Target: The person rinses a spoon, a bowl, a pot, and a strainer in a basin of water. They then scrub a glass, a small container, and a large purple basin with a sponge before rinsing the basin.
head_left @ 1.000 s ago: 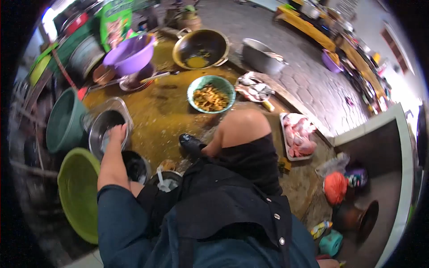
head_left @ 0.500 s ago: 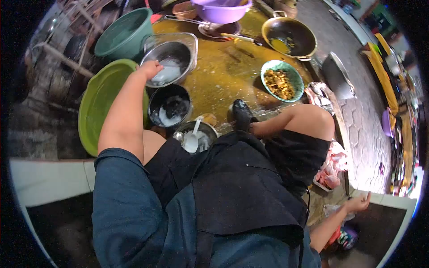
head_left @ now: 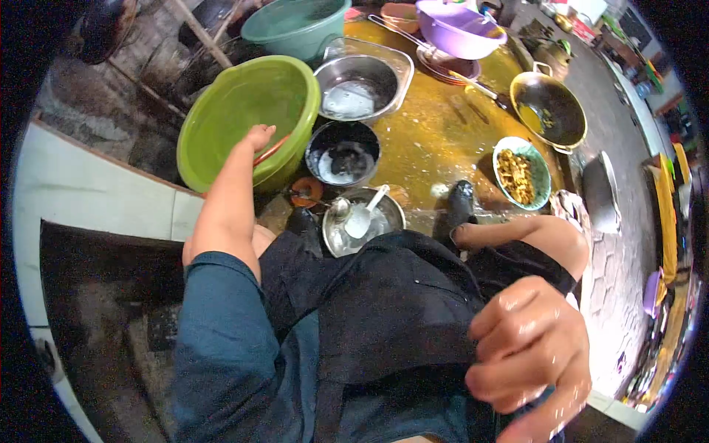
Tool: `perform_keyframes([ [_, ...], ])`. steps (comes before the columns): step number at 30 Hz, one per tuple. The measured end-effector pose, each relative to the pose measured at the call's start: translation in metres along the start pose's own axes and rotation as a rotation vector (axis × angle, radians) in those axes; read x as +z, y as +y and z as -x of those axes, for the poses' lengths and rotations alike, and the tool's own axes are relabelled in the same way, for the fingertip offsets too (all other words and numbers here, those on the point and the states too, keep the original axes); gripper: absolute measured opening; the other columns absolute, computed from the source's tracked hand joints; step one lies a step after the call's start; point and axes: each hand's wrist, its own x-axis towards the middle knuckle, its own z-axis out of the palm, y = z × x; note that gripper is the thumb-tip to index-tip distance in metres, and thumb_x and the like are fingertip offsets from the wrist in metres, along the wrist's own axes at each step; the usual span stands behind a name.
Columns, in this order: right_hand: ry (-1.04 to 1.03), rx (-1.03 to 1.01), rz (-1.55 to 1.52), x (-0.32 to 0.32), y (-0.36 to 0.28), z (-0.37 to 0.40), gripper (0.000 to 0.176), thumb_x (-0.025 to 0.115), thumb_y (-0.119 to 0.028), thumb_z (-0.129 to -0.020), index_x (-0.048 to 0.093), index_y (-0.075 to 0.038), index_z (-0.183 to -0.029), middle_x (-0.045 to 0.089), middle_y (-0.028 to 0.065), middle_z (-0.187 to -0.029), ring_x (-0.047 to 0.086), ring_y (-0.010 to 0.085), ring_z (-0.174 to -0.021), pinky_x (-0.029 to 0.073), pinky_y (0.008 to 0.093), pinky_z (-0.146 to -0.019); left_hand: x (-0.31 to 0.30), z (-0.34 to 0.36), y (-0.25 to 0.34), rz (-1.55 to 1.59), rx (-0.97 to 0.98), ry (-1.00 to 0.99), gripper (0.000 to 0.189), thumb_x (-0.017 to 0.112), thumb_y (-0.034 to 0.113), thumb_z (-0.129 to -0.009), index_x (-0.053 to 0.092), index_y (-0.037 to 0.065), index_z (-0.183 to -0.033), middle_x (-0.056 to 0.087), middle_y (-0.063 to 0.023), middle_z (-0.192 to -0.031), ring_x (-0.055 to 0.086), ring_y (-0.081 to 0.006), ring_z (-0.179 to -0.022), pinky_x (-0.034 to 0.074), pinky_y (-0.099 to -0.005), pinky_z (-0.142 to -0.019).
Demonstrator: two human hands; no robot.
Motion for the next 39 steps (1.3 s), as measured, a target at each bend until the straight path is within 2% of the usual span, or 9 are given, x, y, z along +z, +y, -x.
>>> perform_keyframes([
  [8, 0.001, 0.274, -0.061, 0.014, 0.077, -0.028, 0.026, 0.058, -0.005, -0.076, 0.060, -0.015, -0.099, 0.054, 0.0084, -0.070, 0.039, 0.0134, -0.047, 0.032, 0.0250, -0.041, 0.050, -0.056, -0.089, 1.175, -0.279, 0.258, 0.029, 0.039, 0.026, -0.092, 0.055, 0.007, -0.107, 0.055, -0.0091, -0.099, 0.051, -0.0231, -0.086, 0.045, -0.0355, -0.068],
  [16, -0.022, 0.222, -0.451, 0.033, 0.092, -0.044, 0.021, 0.061, -0.013, -0.076, 0.061, -0.018, -0.097, 0.053, 0.0083, -0.067, 0.037, 0.0130, -0.044, 0.028, 0.0241, -0.038, 0.070, -0.079, -0.106, 1.401, -0.676, 0.062, 0.031, 0.041, 0.026, -0.090, 0.051, 0.003, -0.109, 0.054, -0.0114, -0.097, 0.050, -0.0254, -0.084, 0.046, -0.0399, -0.078],
  [19, -0.352, 0.360, -0.604, 0.008, 0.124, -0.034, 0.017, 0.049, -0.018, -0.083, 0.060, -0.008, -0.092, 0.057, 0.0091, -0.074, 0.048, 0.0153, -0.057, 0.037, 0.0244, -0.049, 0.037, -0.036, -0.063, 1.875, -0.434, -0.412, 0.036, 0.041, 0.029, -0.093, 0.056, 0.000, -0.107, 0.060, -0.0147, -0.104, 0.056, -0.0267, -0.099, 0.046, -0.0413, -0.084],
  [22, -0.420, 0.779, -0.463, -0.009, 0.186, 0.011, 0.022, 0.051, -0.020, -0.079, 0.060, -0.003, -0.089, 0.059, 0.0075, -0.080, 0.055, 0.0177, -0.073, 0.044, 0.0281, -0.064, 0.011, -0.008, -0.029, 1.782, 0.265, -0.735, 0.045, 0.039, 0.035, -0.093, 0.055, -0.004, -0.110, 0.057, -0.0187, -0.112, 0.055, -0.0295, -0.104, 0.046, -0.0385, -0.088],
  [26, 0.066, 1.478, -0.244, 0.005, 0.322, 0.151, 0.018, 0.055, -0.011, -0.073, 0.059, -0.001, -0.088, 0.059, 0.0031, -0.082, 0.055, 0.0122, -0.075, 0.045, 0.0250, -0.071, -0.023, 0.030, 0.031, 1.193, 0.331, -0.950, 0.044, 0.041, 0.036, -0.092, 0.053, -0.001, -0.114, 0.056, -0.0165, -0.114, 0.058, -0.0250, -0.100, 0.049, -0.0355, -0.084],
  [28, -0.042, 1.703, 0.011, 0.023, 0.373, 0.211, 0.021, 0.055, -0.010, -0.073, 0.062, -0.002, -0.091, 0.062, 0.0051, -0.078, 0.057, 0.0128, -0.071, 0.047, 0.0279, -0.066, -0.030, 0.027, 0.021, 1.271, 0.346, -0.822, 0.045, 0.040, 0.035, -0.093, 0.050, -0.001, -0.117, 0.056, -0.0162, -0.114, 0.058, -0.0244, -0.101, 0.049, -0.0356, -0.085],
  [32, -0.659, 1.491, 0.332, 0.096, 0.440, 0.311, 0.042, 0.060, -0.016, -0.067, 0.056, 0.002, -0.105, 0.061, 0.0238, -0.091, 0.059, 0.0358, -0.091, 0.047, 0.0403, -0.080, -0.024, 0.007, -0.034, 1.623, 0.216, -0.296, 0.044, 0.038, 0.034, -0.094, 0.044, 0.001, -0.122, 0.054, -0.0146, -0.117, 0.056, -0.0226, -0.102, 0.047, -0.0349, -0.086],
  [34, -0.811, 1.099, 0.583, 0.141, 0.453, 0.366, 0.068, 0.065, -0.015, -0.067, 0.037, -0.002, -0.127, 0.042, 0.0231, -0.123, 0.049, 0.0386, -0.105, 0.042, 0.0407, -0.089, 0.013, -0.019, -0.081, 1.794, -0.121, 0.026, 0.043, 0.040, 0.036, -0.093, 0.043, 0.004, -0.121, 0.056, -0.0126, -0.112, 0.056, -0.0232, -0.097, 0.047, -0.0381, -0.085],
  [39, -1.060, 1.692, 0.139, 0.128, 0.451, 0.320, 0.075, 0.049, -0.001, -0.075, 0.017, -0.022, -0.139, 0.032, 0.0195, -0.135, 0.043, 0.0376, -0.115, 0.040, 0.0412, -0.091, 0.041, -0.052, -0.104, 1.726, -0.466, 0.097, 0.037, 0.040, 0.032, -0.093, 0.046, 0.004, -0.116, 0.058, -0.0134, -0.105, 0.057, -0.0240, -0.090, 0.051, -0.0391, -0.072],
])
